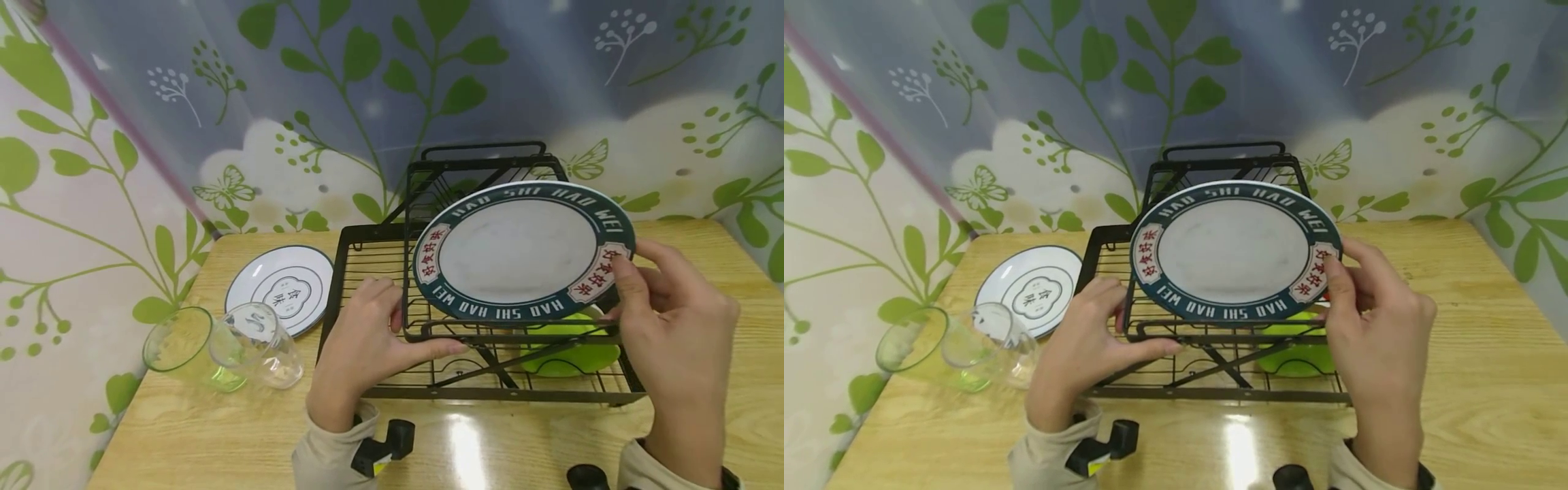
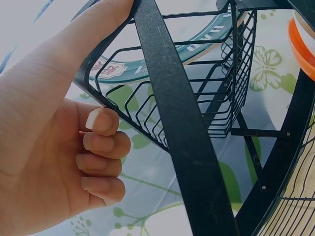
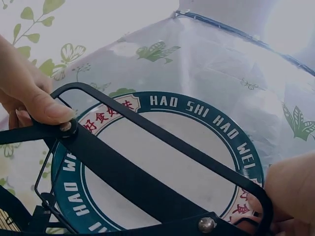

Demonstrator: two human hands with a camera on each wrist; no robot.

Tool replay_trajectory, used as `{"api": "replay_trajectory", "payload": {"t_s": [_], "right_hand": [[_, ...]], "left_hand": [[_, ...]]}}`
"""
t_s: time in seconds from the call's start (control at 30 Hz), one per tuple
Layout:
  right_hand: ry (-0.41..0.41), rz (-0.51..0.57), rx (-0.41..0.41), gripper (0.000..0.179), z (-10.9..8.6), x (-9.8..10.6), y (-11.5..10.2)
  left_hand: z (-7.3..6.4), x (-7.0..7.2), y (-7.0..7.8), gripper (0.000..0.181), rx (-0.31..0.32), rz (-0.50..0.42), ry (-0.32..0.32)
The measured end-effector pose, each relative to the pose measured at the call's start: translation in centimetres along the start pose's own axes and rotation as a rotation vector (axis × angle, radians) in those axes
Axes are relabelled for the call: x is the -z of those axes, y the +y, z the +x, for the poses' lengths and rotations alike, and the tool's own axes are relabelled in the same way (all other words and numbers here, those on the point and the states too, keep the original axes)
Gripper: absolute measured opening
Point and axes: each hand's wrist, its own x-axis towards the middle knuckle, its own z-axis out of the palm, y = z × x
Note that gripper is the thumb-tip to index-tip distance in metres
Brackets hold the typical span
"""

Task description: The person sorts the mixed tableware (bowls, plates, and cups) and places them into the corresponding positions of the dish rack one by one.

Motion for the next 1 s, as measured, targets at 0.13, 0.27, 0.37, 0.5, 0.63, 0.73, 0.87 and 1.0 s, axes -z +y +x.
{"api": "replay_trajectory", "payload": {"t_s": [0.13, 0.27, 0.37, 0.5, 0.63, 0.73, 0.87, 1.0], "right_hand": [[-0.004, -0.019, -0.005, 0.022, -0.02, 0.15, 0.09], [0.005, -0.035, 0.0, 0.021, -0.08, 0.14, -0.01], [0.012, -0.041, 0.001, 0.021, -0.16, 0.13, -0.11], [0.018, -0.042, 0.003, 0.021, -0.23, 0.16, -0.24], [0.014, -0.042, -0.005, 0.021, -0.45, 0.28, -0.31], [0.017, -0.048, -0.023, 0.021, -0.63, 0.32, -0.31], [0.032, -0.051, -0.038, 0.021, -0.68, 0.21, -0.15], [0.039, -0.047, -0.027, 0.02, -0.67, -0.02, -0.01]], "left_hand": [[0.06, -0.06, 0.0, 0.065, -0.003, -0.004, -0.009], [0.12, -0.15, -0.05, 0.065, -0.009, -0.009, -0.023], [0.13, -0.18, -0.09, 0.066, -0.027, -0.015, -0.018], [0.08, -0.15, -0.12, 0.066, -0.041, -0.022, -0.008], [0.07, -0.02, -0.11, 0.067, -0.034, -0.025, -0.017], [0.12, 0.11, -0.12, 0.067, -0.04, -0.031, -0.017], [0.16, 0.15, -0.19, 0.068, -0.047, -0.037, -0.012], [0.12, 0.06, -0.32, 0.068, -0.047, -0.036, -0.009]]}}
